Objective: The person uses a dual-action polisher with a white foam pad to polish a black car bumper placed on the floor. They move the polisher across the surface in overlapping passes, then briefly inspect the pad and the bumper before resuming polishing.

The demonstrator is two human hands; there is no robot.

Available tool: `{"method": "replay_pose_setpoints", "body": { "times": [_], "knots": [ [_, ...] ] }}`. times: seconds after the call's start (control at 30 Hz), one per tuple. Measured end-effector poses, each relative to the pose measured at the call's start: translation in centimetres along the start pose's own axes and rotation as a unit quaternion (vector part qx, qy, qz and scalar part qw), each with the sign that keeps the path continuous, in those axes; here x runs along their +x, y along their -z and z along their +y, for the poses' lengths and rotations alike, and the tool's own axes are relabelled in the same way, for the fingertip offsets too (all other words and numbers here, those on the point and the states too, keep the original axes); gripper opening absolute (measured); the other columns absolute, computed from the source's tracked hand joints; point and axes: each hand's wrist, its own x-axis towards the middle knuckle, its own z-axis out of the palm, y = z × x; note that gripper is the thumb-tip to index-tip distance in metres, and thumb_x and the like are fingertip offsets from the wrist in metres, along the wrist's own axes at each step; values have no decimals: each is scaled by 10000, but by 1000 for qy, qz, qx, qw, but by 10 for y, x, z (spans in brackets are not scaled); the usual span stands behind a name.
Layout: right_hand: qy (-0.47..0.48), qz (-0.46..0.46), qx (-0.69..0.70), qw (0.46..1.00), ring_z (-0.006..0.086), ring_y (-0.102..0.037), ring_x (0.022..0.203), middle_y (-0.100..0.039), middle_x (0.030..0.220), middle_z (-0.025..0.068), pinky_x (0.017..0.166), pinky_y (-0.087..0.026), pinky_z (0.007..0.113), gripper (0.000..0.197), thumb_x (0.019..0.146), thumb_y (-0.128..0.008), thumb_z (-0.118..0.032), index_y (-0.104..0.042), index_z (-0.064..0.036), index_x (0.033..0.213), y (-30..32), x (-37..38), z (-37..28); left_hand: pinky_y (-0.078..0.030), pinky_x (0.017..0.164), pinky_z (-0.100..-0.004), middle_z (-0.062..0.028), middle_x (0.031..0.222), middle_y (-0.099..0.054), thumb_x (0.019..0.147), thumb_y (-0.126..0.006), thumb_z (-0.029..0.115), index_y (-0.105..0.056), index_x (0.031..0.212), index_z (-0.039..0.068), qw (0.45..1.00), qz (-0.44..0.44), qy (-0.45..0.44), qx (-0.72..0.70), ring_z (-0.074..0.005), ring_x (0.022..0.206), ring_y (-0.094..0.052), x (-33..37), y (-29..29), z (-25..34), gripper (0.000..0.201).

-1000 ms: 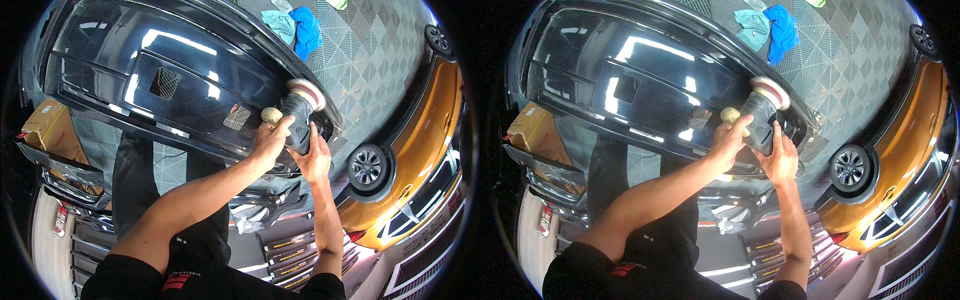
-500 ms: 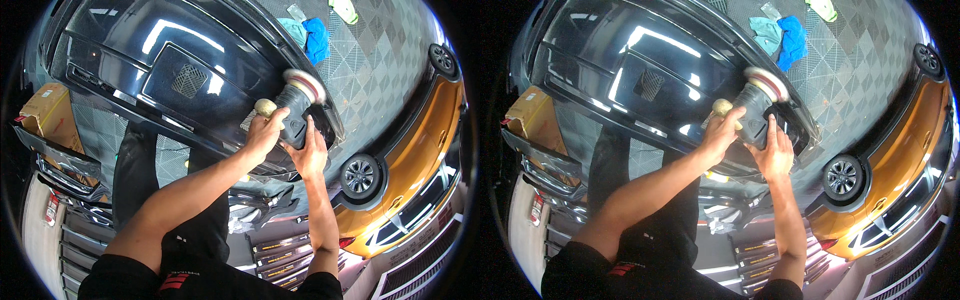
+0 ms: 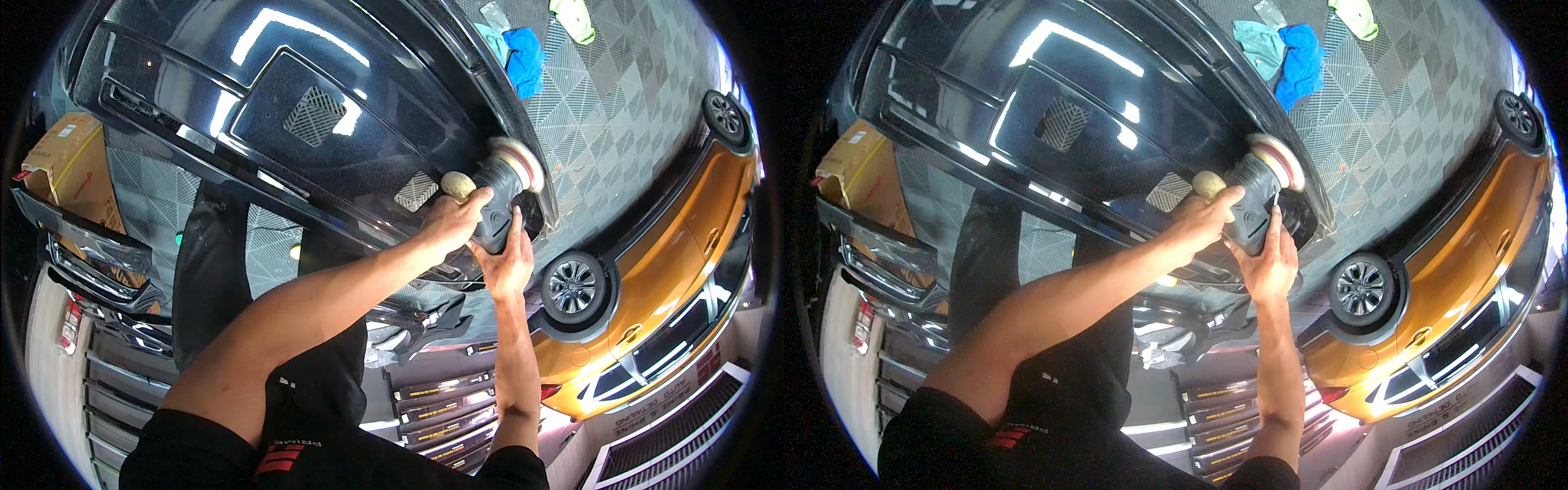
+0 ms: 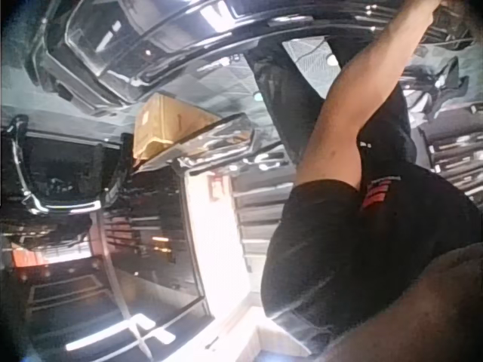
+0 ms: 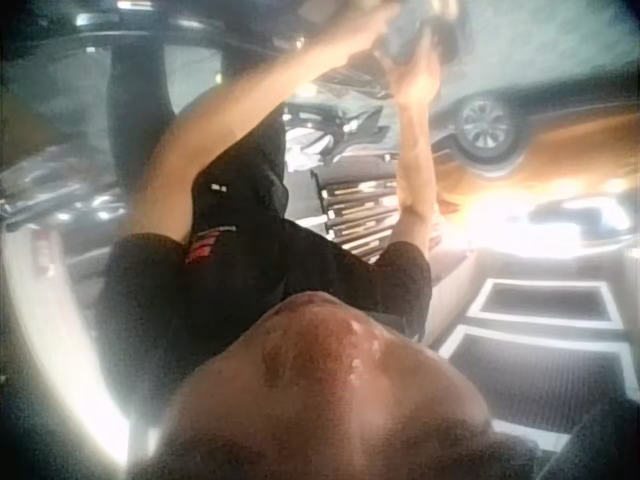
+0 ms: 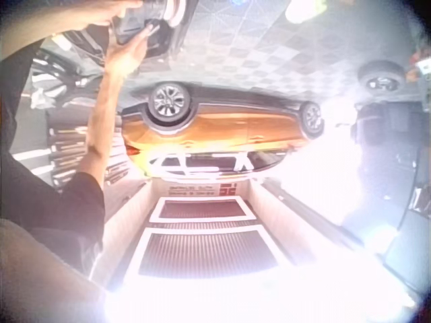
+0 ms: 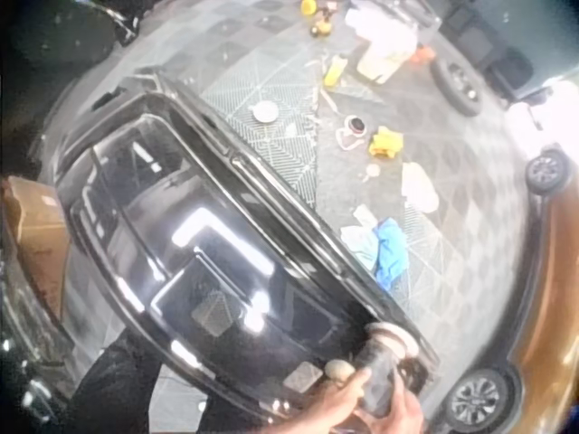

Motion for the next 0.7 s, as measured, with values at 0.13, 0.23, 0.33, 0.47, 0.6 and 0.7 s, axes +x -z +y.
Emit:
{"method": "replay_pose_setpoints", "body": {
  "times": [0.13, 0.23, 0.33, 0.47, 0.6, 0.7],
  "knots": [
    [0, -10, 3, 1000, 376, -699, 972, -725, 1113, 176, 879, -575, 474, 1176, 635, -1002, -435, -477, 21, 1584, 0, 10, -8, -531, 693, -337, -91, 929, -667, 987, -716, 605, -696, 993, -4, 1000, 5, -23, -20, -164, 816, -652, 1, 6, -2, 609],
    [12, -12, 3, 1000, 376, -700, 969, -728, 1113, 174, 878, -575, 473, 1187, 628, -1001, -451, -477, 14, 1586, 0, 19, -13, -520, 704, -308, -75, 934, -650, 1000, -717, 576, -686, 1001, 9, 999, 10, -32, -24, -144, 788, -615, 3, 14, -1, 568],
    [25, -16, 5, 1000, 369, -704, 948, -728, 1102, 165, 873, -579, 466, 1184, 624, -997, -478, -490, 2, 1580, 2, 30, -21, -523, 720, -309, -66, 941, -640, 987, -729, 583, -688, 1031, 7, 997, 12, -52, -61, -135, 774, -585, 4, 24, 1, 579],
    [20, -19, 4, 1000, 357, -706, 944, -725, 1081, 154, 871, -579, 461, 1175, 629, -987, -504, -501, 0, 1573, 1, 36, -28, -545, 765, -321, -71, 971, -650, 975, -738, 594, -700, 1083, -12, 998, 26, -35, -49, -147, 814, -603, -6, 31, 15, 617],
    [41, -12, -6, 999, 350, -700, 928, -718, 1062, 148, 855, -576, 457, 1181, 624, -984, -513, -503, 0, 1574, 1, 46, -37, -559, 806, -336, -93, 1013, -671, 964, -747, 605, -705, 1117, -34, 998, 34, -30, -49, -166, 867, -637, -13, 42, 26, 658],
    [52, -3, -6, 999, 348, -694, 916, -712, 1052, 146, 844, -573, 455, 1187, 617, -987, -512, -504, -1, 1574, 2, 53, -46, -596, 779, -372, -154, 971, -745, 967, -709, 651, -741, 1051, -51, 995, 52, -68, -60, -229, 868, -724, -14, 44, 27, 707]
  ]
}}
